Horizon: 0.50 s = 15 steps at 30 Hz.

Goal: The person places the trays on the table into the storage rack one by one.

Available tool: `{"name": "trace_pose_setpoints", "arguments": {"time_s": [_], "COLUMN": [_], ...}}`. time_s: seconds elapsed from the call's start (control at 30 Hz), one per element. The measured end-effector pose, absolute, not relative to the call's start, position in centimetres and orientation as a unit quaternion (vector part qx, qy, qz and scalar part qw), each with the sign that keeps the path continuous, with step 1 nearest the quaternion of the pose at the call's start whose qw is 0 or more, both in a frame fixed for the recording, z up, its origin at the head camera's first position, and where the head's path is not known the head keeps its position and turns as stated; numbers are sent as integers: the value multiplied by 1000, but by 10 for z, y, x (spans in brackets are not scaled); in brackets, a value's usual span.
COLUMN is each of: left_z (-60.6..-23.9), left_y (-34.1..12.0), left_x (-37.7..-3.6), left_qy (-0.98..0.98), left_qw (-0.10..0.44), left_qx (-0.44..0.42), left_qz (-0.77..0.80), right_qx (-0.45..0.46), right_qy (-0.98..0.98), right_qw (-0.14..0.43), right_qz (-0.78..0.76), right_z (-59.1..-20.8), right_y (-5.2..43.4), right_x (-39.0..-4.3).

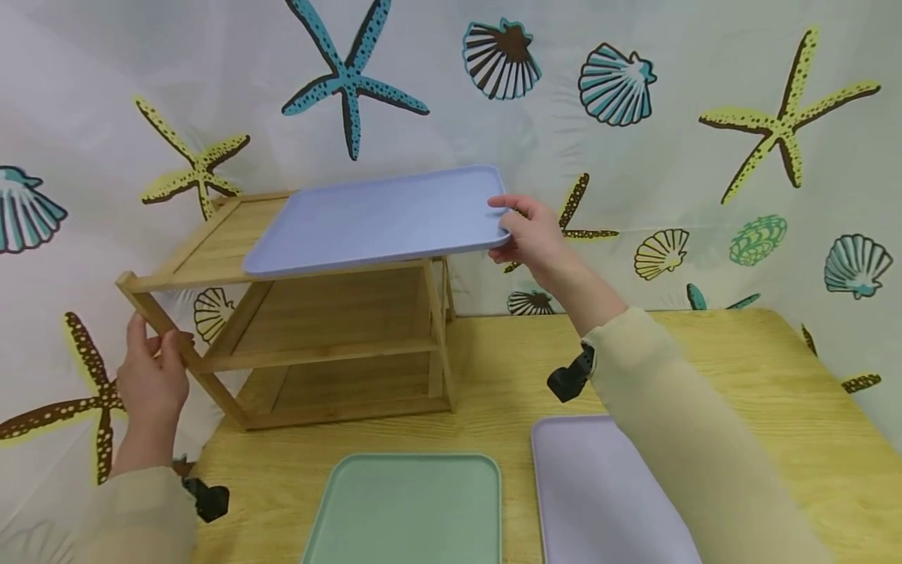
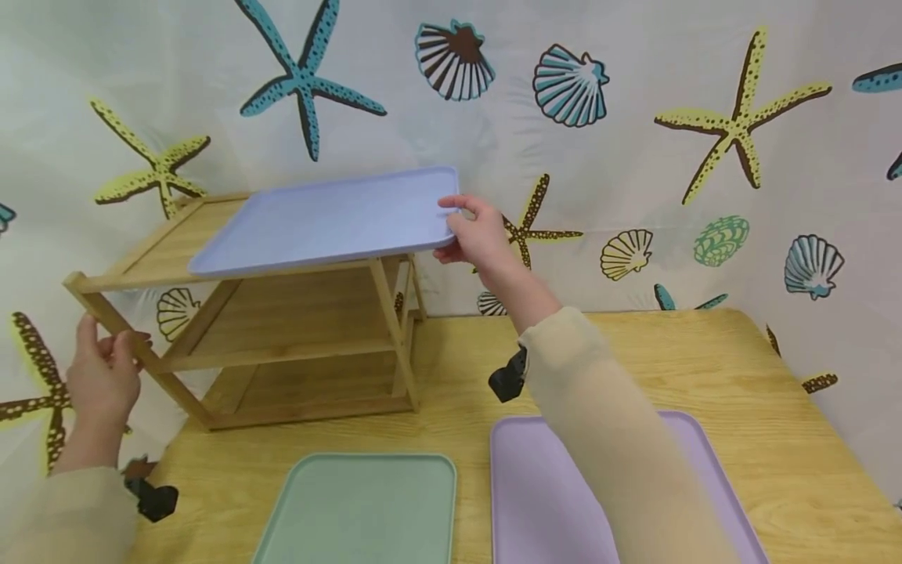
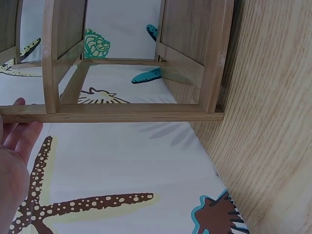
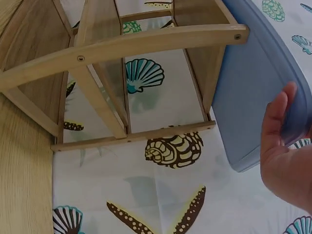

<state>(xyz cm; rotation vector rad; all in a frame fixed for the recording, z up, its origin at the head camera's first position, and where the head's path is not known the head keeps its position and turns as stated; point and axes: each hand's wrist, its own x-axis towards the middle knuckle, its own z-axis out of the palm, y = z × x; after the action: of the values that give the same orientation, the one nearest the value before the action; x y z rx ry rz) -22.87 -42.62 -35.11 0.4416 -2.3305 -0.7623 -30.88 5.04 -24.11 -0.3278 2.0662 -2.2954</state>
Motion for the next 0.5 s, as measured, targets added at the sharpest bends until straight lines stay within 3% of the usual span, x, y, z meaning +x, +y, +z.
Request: {"name": "trace_pose_setpoints", "arguments": {"time_s": [0.33,0.5], "left_z": [-349,-350], "left_y": [-423,-424], "left_x": [-230,-230], "left_qy": [-887,-887], "left_qw": [308,309], "left_qx": [169,171], "left_qz": [-299,-297], "right_qx": [-211,-237], "right_qy": [816,850], "right_qw": [-99,-127], "right_qz": [-530,-452], "right_z": [-259,-261], "right_y": [47,46], "right_x": [-306,-300]}}
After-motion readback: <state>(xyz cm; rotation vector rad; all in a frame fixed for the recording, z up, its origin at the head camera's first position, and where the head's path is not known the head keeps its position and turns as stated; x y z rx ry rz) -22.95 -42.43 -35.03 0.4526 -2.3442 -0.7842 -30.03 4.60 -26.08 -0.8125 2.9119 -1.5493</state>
